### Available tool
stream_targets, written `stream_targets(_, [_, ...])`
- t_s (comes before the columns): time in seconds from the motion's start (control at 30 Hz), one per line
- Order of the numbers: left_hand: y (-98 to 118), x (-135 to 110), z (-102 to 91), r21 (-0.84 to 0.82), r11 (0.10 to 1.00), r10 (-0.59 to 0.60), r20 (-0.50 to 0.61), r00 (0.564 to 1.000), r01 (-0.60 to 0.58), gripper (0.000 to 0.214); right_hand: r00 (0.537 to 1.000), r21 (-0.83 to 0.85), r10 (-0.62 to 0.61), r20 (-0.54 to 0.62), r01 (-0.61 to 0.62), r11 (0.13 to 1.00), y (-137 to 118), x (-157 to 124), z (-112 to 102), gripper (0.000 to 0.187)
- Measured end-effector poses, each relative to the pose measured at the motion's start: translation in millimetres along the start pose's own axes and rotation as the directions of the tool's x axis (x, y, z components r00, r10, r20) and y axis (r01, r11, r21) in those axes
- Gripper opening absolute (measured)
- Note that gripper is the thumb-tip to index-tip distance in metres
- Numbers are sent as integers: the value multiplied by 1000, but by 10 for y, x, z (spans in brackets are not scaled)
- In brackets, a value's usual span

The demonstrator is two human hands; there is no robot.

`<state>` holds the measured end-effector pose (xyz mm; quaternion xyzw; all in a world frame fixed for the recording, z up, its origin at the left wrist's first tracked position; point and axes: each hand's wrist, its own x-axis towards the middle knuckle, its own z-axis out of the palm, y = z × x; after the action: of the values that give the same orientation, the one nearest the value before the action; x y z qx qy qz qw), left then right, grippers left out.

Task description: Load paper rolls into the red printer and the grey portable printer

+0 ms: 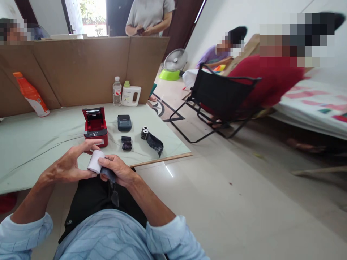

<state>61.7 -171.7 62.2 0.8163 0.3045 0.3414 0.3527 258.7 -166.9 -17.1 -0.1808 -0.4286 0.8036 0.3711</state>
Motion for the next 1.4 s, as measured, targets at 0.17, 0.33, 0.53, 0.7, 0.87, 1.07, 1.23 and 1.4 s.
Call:
stream_targets(0.17, [-231, -41, 326, -412, 910, -47, -213, 976, -46, 85, 992, 119, -125, 4, 124, 985, 30, 12, 106, 64])
stream_targets(0.33, [-125, -31, 107, -152, 988, -4, -46, 999, -4, 84, 999, -48, -2, -52, -1, 999, -52, -44, -11, 58])
stream_targets(0.53, [-47, -29, 102, -47, 998, 31, -49, 998, -33, 77, 1000, 0, -22, -13, 22, 1000, 50, -20, 4, 62])
stream_targets(0.7, [-237, -74, 338, -422, 905, -40, -214, 976, -55, 87, 995, 56, -98, 7, 97, 994, 47, -8, 24, 64])
stream_targets(0.87, [-47, -58, 20, -7, 1000, 11, -8, 1000, -11, 73, 996, -114, 32, -81, -42, 993, -19, -35, -31, 59])
stream_targets(1.07, [-234, -79, 386, -440, 894, -46, -286, 957, -89, 87, 988, 111, -156, 5, 155, 982, 112, 28, 150, 66])
stream_targets(1.23, [-134, -67, 129, -214, 977, -18, -67, 998, 3, 79, 999, -58, -22, -46, 19, 998, 2, -30, 24, 60])
stream_targets(1.4, [-126, -38, 219, -265, 962, 16, -169, 985, -61, 79, 993, 39, -117, -6, 117, 992, 87, 19, 107, 65])
